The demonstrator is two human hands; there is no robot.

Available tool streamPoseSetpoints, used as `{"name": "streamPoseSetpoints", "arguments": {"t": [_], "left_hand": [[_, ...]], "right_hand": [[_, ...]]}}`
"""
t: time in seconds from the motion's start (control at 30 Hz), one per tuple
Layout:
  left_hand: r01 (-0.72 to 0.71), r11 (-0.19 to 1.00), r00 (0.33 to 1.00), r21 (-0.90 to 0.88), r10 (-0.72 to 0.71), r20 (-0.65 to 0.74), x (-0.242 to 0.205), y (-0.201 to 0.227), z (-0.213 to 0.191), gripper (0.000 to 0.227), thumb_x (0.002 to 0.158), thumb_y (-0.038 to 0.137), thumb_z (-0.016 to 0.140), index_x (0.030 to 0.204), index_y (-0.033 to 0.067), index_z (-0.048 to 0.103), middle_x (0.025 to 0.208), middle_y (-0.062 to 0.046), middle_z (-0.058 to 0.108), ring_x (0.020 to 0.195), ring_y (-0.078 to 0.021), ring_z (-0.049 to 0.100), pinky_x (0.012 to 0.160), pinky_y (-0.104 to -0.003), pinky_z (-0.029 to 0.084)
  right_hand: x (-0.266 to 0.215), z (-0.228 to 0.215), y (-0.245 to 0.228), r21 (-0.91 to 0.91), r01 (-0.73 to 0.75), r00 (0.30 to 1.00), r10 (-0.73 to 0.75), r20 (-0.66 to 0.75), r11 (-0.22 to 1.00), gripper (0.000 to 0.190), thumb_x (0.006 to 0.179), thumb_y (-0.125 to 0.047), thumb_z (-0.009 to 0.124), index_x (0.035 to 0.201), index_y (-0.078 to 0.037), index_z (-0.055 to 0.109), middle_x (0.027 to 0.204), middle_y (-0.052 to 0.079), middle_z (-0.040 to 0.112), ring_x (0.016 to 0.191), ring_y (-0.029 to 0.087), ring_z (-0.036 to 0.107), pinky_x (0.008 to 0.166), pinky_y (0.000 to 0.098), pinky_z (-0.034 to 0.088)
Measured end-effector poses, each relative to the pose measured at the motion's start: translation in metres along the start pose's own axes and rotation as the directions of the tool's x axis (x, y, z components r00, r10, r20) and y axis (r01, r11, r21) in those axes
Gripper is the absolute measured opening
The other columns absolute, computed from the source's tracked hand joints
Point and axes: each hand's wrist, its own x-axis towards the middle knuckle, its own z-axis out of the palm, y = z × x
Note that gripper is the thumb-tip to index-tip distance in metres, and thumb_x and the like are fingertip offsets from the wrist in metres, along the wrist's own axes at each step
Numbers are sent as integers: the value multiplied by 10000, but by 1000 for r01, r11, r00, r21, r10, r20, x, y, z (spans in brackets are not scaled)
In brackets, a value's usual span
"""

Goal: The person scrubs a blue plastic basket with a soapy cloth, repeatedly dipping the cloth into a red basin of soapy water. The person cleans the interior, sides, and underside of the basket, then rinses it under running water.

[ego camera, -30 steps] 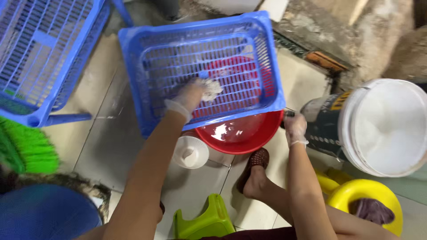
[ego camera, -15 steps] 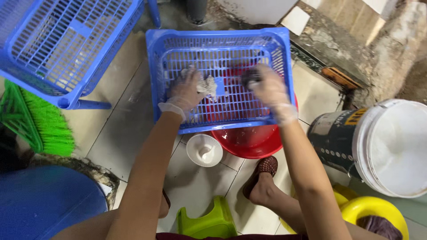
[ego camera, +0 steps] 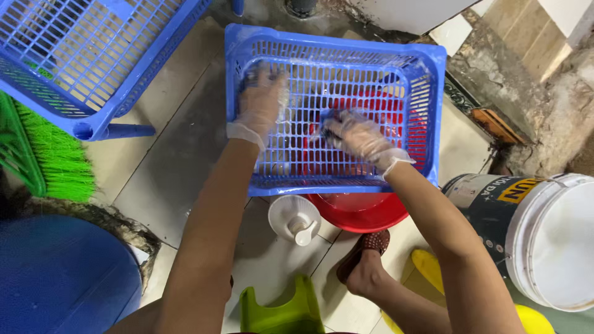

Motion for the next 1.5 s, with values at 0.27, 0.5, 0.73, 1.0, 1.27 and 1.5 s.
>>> {"name": "streamPoseSetpoints", "arguments": {"t": [0.27,0.5,0.73,1.0,1.27,1.5], "left_hand": [[17,908,976,419,-106,190,-10,46,1,820,947,-2,519,1607,409,256,1675,-125,137,1360,-604,333,674,-561,630],[18,904,966,427,-125,225,-5,43,14,746,989,28,466,1608,396,269,1697,-104,76,1430,-612,265,673,-500,626],[15,895,930,446,-176,322,-5,52,16,868,927,-69,472,1611,393,206,1693,-138,-35,1423,-621,227,631,-423,640],[41,906,948,420,-168,270,-15,51,6,846,942,-34,486,1617,408,232,1702,-130,-53,1449,-616,203,676,-481,624],[40,918,930,395,-178,321,-12,48,0,957,895,-141,514,1607,424,216,1709,-127,-97,1447,-633,197,575,-398,635],[46,929,976,367,-120,181,-7,43,30,883,908,-109,527,1579,428,324,1692,-127,-11,1408,-640,255,586,-426,646]], "right_hand": [[6,5,-53,131,203,979,-196,-62,970,345,964,-277,615,1296,-204,670,1309,132,649,1070,291,674,949,389,605],[22,-47,-44,637,-332,914,404,36,695,452,1028,-385,610,1279,-13,667,1324,290,633,1196,436,593,1000,524,471],[12,-14,-42,98,45,999,-46,13,994,224,987,-296,610,1124,-181,745,1241,117,645,1180,316,596,1022,431,509],[10,7,-39,-68,369,911,-375,-173,927,281,845,-146,680,1108,-225,742,1188,104,666,1150,361,596,972,436,523],[30,-11,-43,-267,-66,985,106,135,961,289,1045,-115,570,1326,-104,635,1324,154,621,1163,320,624,926,420,573],[6,-19,-47,50,159,938,-136,-320,986,266,870,-240,644,1129,-204,695,1201,109,684,1065,327,652,934,462,573]]}}
